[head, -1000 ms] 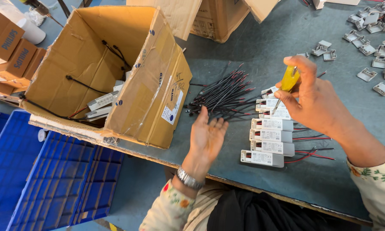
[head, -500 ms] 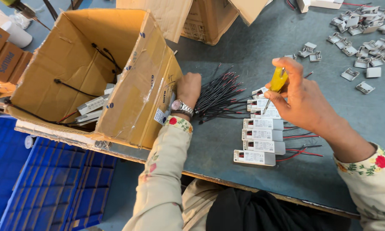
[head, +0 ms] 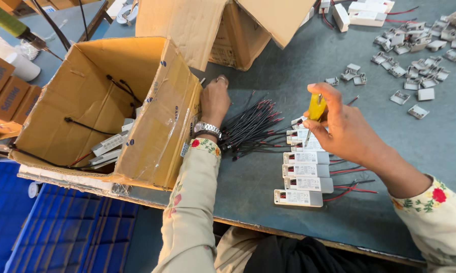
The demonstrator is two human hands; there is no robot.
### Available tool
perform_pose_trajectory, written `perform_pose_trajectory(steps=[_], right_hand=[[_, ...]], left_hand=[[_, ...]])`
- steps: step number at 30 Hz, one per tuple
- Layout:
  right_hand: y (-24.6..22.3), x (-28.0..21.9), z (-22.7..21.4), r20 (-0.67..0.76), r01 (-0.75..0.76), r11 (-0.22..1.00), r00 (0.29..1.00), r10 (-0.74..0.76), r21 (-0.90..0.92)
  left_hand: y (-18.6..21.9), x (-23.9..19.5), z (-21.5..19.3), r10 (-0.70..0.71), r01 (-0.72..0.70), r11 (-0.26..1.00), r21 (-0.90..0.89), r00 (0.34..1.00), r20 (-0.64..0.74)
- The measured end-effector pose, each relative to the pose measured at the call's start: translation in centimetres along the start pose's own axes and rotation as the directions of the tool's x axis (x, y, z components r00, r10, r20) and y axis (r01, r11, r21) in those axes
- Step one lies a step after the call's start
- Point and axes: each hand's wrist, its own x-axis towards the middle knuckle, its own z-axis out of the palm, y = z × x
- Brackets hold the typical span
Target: The person assembles electronics components by picking up white driver cases, threading wires through plastic caps, and securing the caps onto the cases using a screwdriver.
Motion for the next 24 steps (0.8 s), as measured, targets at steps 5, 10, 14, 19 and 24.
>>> perform_pose_trajectory(steps=[5,10,14,19,24], right_hand=[[0.2,0.0,0.1,0.008,-0.009,1.0,1.0,0.009,-0.007],[0.1,-0.3,0.1,0.018,-0.002,0.999,1.0,0.003,-0.036],[-0.2,0.0,-0.1,0.014,-0.002,1.0,1.0,0.002,-0.03],[0.0,0.0,-0.1,0.014,-0.016,1.0,1.0,0.016,0.007],[0.9,0.0,0.4,-0.095,0.132,0.913,0.99,-0.103,0.385]], left_hand=[[-1.8,-3.3,3.6,0.003,-0.107,0.945,0.308,0.948,0.319],[-2.4,-4.1,3.9,0.147,-0.303,0.883,0.358,0.904,0.403],[-1.3,-2.1,1.7,0.073,-0.179,0.933,0.313,0.944,0.322],[3.3,1.0,-4.8,-0.129,0.076,0.947,-0.314,0.98,-0.152],[10.4,-2.5,-12.0,-0.223,0.162,0.538,-0.827,0.974,0.045]])
